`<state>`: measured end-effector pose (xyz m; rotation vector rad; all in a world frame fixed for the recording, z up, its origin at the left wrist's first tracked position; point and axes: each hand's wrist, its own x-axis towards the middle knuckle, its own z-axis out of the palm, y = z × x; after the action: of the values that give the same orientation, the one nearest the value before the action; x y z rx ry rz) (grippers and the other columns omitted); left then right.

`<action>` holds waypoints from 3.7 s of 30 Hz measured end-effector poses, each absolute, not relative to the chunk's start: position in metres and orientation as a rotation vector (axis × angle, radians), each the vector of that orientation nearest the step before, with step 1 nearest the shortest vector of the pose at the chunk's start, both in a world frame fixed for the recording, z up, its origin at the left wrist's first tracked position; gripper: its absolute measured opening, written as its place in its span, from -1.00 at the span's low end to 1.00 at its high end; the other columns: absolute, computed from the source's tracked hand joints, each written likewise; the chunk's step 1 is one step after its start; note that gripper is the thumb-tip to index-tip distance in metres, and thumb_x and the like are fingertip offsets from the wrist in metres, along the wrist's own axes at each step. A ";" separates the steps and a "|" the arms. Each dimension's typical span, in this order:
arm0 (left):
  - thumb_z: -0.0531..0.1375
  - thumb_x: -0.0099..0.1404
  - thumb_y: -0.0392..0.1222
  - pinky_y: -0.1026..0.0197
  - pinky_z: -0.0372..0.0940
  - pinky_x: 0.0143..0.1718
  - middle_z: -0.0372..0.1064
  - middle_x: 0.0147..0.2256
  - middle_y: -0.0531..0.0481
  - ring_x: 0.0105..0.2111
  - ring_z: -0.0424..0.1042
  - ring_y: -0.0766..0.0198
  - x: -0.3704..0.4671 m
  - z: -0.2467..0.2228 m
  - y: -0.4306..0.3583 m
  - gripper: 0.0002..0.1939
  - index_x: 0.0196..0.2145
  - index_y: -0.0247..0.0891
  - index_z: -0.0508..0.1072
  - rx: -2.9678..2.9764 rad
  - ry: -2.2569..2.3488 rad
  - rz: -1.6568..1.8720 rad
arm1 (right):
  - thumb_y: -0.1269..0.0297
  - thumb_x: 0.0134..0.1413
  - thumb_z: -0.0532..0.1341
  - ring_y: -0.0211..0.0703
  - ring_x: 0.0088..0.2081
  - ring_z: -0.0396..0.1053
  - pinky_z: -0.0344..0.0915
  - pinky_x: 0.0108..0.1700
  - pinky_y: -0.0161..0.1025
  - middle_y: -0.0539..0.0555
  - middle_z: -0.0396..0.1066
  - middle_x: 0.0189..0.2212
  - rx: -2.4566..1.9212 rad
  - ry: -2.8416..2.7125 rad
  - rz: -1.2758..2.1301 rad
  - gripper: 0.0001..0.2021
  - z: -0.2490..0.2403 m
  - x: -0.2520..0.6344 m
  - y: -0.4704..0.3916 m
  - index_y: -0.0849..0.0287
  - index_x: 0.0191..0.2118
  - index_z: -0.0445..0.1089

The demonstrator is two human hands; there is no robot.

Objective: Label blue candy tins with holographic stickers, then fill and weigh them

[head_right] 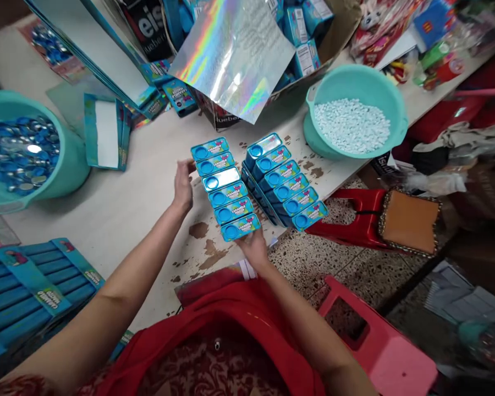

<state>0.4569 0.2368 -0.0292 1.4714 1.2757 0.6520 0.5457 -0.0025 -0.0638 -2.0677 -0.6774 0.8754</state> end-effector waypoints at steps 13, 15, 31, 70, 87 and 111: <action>-0.02 0.32 -0.16 0.14 0.25 -0.21 0.50 -0.19 -0.22 -0.14 0.46 0.04 0.390 -0.038 0.042 -0.70 -0.23 -0.23 0.50 2.001 0.878 -0.759 | 0.27 0.19 0.11 0.04 -0.12 0.30 0.28 -0.07 -0.05 0.20 0.42 -0.14 -2.139 -1.733 0.839 -0.70 -0.044 0.523 -0.064 0.10 0.01 0.42; -0.04 0.34 -0.13 0.14 0.25 -0.21 0.49 -0.18 -0.24 -0.14 0.46 0.04 0.390 -0.042 0.044 -0.67 -0.21 -0.24 0.49 2.014 0.883 -0.742 | 0.30 0.22 0.08 0.02 -0.11 0.31 0.28 -0.08 -0.07 0.19 0.43 -0.12 -2.117 -1.813 0.861 -0.70 -0.049 0.520 -0.066 0.09 0.01 0.42; -0.03 0.34 -0.15 0.05 0.25 -0.13 0.47 -0.20 -0.24 -0.13 0.43 0.00 0.390 -0.039 0.042 -0.68 -0.20 -0.31 0.48 2.056 1.045 -0.671 | 0.35 0.18 0.15 -0.15 -0.35 0.30 0.16 -0.29 -0.24 0.07 0.42 -0.44 -1.986 -2.093 0.665 -0.89 0.020 0.549 -0.084 0.16 -0.38 0.36; 0.11 0.18 -0.19 0.29 0.23 -0.41 0.24 -0.49 0.14 -0.50 0.31 0.36 0.421 0.079 0.099 -0.81 -0.21 -0.20 0.27 1.429 1.079 0.479 | 0.24 0.10 0.17 -0.01 -0.15 0.24 0.24 -0.13 -0.08 0.14 0.25 -0.25 -2.119 -1.424 0.510 -0.88 0.098 0.572 0.030 0.15 -0.38 0.38; 0.00 0.31 -0.02 0.00 0.09 0.14 0.18 0.16 -0.23 0.18 0.16 0.10 0.423 0.029 0.067 -0.51 0.15 -0.24 0.16 1.617 1.178 0.553 | 0.15 -0.07 0.27 -0.07 -0.26 0.36 0.32 -0.21 -0.12 0.14 0.39 -0.26 -2.078 -0.972 0.591 -0.68 0.069 0.574 0.038 0.18 -0.21 0.26; 0.02 0.25 -0.18 0.22 0.17 -0.29 0.51 -0.30 -0.12 -0.25 0.44 0.10 0.366 -0.051 0.048 -0.72 -0.30 -0.23 0.53 1.857 1.032 -0.538 | 0.41 0.21 0.08 -0.03 -0.03 0.31 0.26 0.00 -0.10 0.22 0.40 -0.02 -1.768 -2.248 0.614 -0.72 -0.057 0.520 -0.074 0.17 0.00 0.38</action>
<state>0.3663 0.0484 -0.0507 1.8574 1.0315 -0.5381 0.5205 -0.0740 -0.0571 -1.7679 -2.2477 0.6141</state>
